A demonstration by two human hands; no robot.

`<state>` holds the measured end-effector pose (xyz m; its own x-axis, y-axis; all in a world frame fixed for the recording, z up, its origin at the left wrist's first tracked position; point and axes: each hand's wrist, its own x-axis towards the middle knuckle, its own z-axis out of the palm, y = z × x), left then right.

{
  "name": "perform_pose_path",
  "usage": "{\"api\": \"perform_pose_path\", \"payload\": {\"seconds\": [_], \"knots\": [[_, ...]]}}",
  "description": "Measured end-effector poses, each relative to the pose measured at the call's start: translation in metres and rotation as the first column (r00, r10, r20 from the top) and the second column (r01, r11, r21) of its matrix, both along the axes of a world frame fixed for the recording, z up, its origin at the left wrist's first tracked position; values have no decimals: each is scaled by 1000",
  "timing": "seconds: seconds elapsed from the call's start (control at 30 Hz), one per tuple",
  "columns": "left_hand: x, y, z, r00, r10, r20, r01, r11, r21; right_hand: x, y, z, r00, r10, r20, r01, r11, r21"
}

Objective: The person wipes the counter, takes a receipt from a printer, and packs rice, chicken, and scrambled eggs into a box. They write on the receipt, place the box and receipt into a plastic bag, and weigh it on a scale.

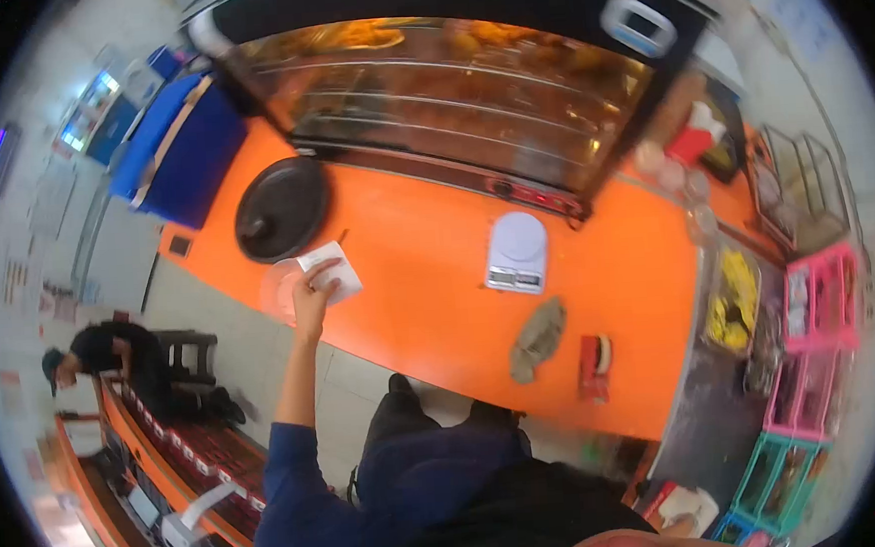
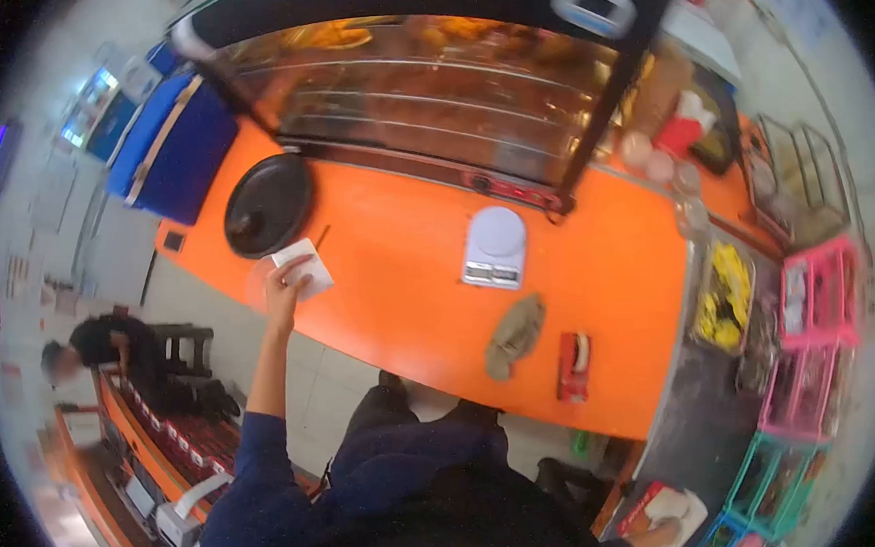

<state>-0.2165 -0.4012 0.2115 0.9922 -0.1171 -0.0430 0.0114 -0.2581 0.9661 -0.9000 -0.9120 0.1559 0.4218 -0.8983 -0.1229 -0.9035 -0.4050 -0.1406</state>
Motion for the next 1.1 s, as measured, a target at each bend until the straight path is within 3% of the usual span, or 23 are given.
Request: {"api": "perform_pose_path", "payload": {"seconds": [0.07,0.17,0.23,0.27,0.33,0.37,0.43,0.57,0.6,0.63,0.67,0.7,0.73,0.77,0.83,0.87,0.9,0.93,0.97,1.0,1.03,1.07,1.1], "knots": [[-8,50,-3,997,78,13,-77,993,-93,84,5,9,966,-160,202,167,986,-19],[-20,135,-9,988,156,-6,-153,962,-225,205,26,12,862,-186,471,183,982,52],[-21,202,-17,976,208,-68,-218,907,-360,301,57,14,799,-158,580,93,986,140],[-18,236,-22,972,231,-37,-229,908,-350,339,74,15,794,-122,596,38,988,152],[-20,301,-30,962,272,-13,-260,905,-336,409,90,19,765,-214,608,-174,840,514],[-22,327,-32,957,291,-14,-278,898,-341,447,113,13,774,-170,610,-218,832,509],[-25,352,-29,936,342,-77,-344,848,-403,518,142,-3,509,-334,794,-359,755,548],[-3,410,-24,927,346,-142,-366,755,-545,571,247,18,579,-387,718,-303,716,629],[11,429,-23,918,376,-126,-383,759,-526,575,273,33,733,-72,676,-372,790,488],[27,450,-22,909,403,-104,-397,763,-511,584,303,41,807,242,539,-474,809,346],[48,465,-17,916,398,-61,-376,792,-481,598,337,40,808,222,545,-461,815,351],[74,482,-12,925,376,-52,-353,802,-482,613,370,38,640,-51,767,-392,837,382],[105,500,-5,923,384,-38,-347,784,-514,628,397,37,360,-301,883,-329,845,422],[140,517,3,920,390,-23,-339,766,-546,645,415,36,339,-310,888,-308,856,416],[222,555,27,895,428,124,-305,792,-528,685,454,27,668,176,723,-475,849,233],[267,578,36,839,460,290,-330,855,-401,702,478,20,654,150,741,-460,857,233],[315,601,45,758,461,461,-371,886,-277,724,506,16,595,-18,804,-506,768,392],[358,620,61,747,444,495,-343,895,-285,752,533,15,528,-186,829,-574,642,509],[394,639,72,668,458,587,-536,843,-47,774,559,11,503,-199,841,-577,647,499],[439,651,91,570,446,690,-712,688,143,812,585,13,607,-88,790,-501,729,467],[478,662,107,550,435,712,-710,693,125,841,615,15,714,-1,700,-419,800,429],[528,687,119,555,399,730,-801,492,340,875,676,42,706,-37,707,-410,792,452],[557,701,113,571,379,728,-821,237,520,894,725,90,681,-34,732,-537,656,530]]}}
